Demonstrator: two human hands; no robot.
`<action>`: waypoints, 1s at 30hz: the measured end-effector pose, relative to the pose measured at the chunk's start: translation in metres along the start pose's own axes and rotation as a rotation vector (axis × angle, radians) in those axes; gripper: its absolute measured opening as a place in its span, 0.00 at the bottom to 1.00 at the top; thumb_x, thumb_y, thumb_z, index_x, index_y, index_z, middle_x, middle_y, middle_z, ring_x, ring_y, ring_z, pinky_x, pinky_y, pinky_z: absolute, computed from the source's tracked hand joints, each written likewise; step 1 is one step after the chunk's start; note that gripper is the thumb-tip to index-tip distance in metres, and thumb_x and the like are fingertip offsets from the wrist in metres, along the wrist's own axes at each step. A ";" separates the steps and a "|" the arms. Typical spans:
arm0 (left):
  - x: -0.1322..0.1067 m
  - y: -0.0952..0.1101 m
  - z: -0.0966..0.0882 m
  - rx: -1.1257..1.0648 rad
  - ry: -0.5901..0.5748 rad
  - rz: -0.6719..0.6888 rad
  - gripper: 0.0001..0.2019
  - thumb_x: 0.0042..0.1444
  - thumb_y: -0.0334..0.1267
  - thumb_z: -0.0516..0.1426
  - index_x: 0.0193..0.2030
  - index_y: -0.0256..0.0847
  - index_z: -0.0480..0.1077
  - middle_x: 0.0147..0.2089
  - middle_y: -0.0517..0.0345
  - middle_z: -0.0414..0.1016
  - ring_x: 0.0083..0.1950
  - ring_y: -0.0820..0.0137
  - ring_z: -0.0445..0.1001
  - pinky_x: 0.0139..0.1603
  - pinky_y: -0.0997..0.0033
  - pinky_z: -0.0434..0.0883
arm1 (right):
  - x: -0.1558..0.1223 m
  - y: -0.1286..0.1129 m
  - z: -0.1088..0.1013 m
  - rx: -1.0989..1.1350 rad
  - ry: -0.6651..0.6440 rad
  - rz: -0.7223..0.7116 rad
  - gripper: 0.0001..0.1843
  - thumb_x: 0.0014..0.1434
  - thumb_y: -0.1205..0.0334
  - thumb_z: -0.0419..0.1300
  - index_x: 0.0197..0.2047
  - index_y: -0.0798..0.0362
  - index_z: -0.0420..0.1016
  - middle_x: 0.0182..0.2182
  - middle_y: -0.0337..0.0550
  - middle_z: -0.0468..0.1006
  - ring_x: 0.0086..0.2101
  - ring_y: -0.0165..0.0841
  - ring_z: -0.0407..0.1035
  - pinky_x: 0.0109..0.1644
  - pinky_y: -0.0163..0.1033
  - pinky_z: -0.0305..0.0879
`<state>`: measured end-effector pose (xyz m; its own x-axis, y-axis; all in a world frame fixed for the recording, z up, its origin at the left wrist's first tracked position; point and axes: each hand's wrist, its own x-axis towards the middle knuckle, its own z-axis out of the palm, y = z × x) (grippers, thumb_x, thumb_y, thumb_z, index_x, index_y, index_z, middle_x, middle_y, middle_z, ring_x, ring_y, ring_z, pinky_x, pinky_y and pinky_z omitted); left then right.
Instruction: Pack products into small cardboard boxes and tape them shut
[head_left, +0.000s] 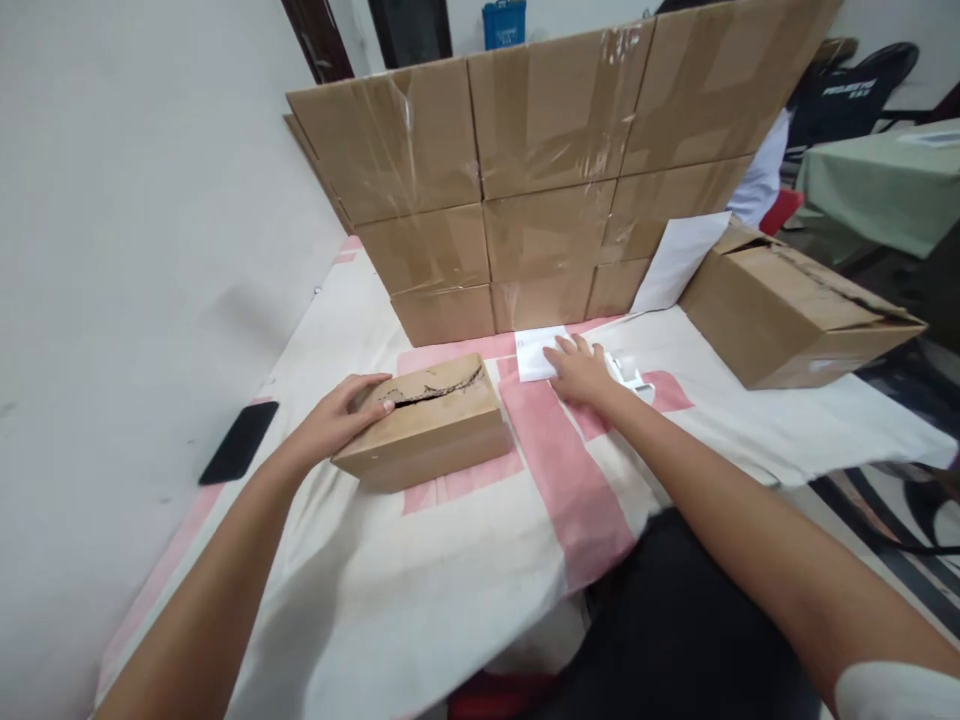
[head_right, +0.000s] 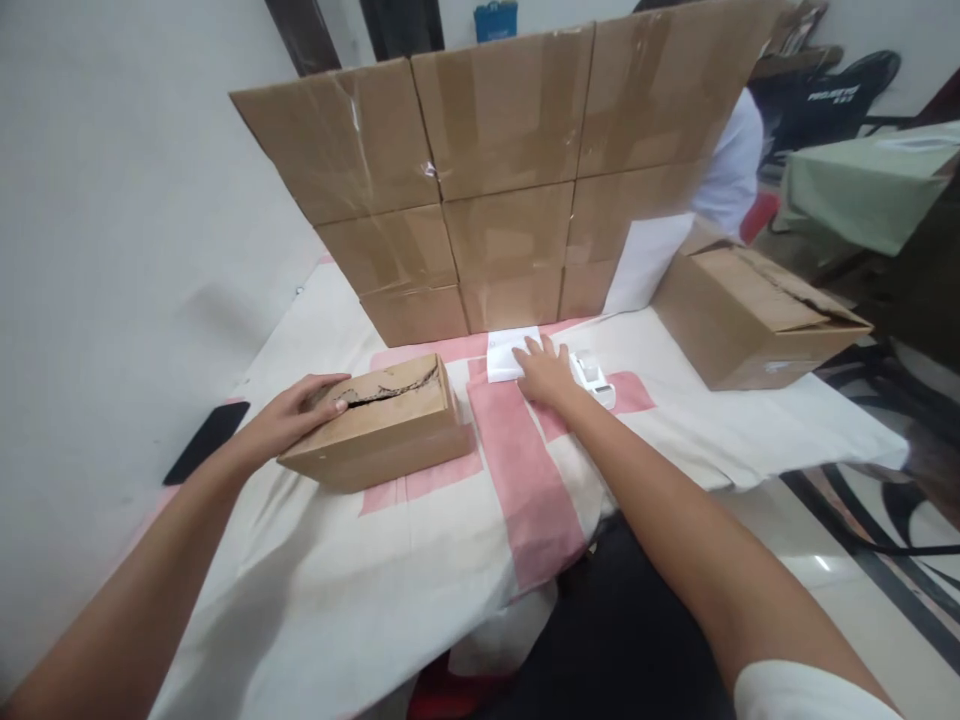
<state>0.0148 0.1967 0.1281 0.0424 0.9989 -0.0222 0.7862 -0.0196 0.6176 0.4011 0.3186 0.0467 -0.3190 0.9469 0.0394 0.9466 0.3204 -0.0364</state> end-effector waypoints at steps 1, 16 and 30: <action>0.006 -0.001 -0.001 0.005 -0.015 0.014 0.34 0.54 0.65 0.58 0.61 0.45 0.70 0.63 0.50 0.70 0.64 0.50 0.69 0.68 0.52 0.65 | 0.001 0.002 0.005 0.002 0.005 -0.041 0.27 0.66 0.61 0.55 0.67 0.52 0.66 0.68 0.58 0.64 0.66 0.54 0.56 0.65 0.60 0.53; 0.016 0.117 0.047 0.148 0.560 0.512 0.09 0.64 0.42 0.57 0.49 0.47 0.74 0.45 0.53 0.75 0.47 0.61 0.74 0.51 0.58 0.71 | -0.038 0.011 -0.040 1.107 0.312 0.229 0.08 0.52 0.59 0.56 0.34 0.52 0.71 0.29 0.38 0.74 0.32 0.36 0.68 0.35 0.38 0.61; 0.088 0.166 0.123 0.047 0.408 0.833 0.08 0.65 0.33 0.56 0.38 0.48 0.75 0.46 0.59 0.81 0.53 0.61 0.73 0.58 0.53 0.63 | -0.057 0.038 -0.084 1.694 0.137 0.105 0.35 0.58 0.26 0.48 0.34 0.50 0.77 0.36 0.52 0.79 0.42 0.48 0.75 0.40 0.51 0.71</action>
<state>0.2247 0.2763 0.1321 0.3914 0.5994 0.6982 0.6241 -0.7305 0.2773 0.4591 0.2743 0.1274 -0.1711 0.9843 0.0440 -0.1734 0.0139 -0.9847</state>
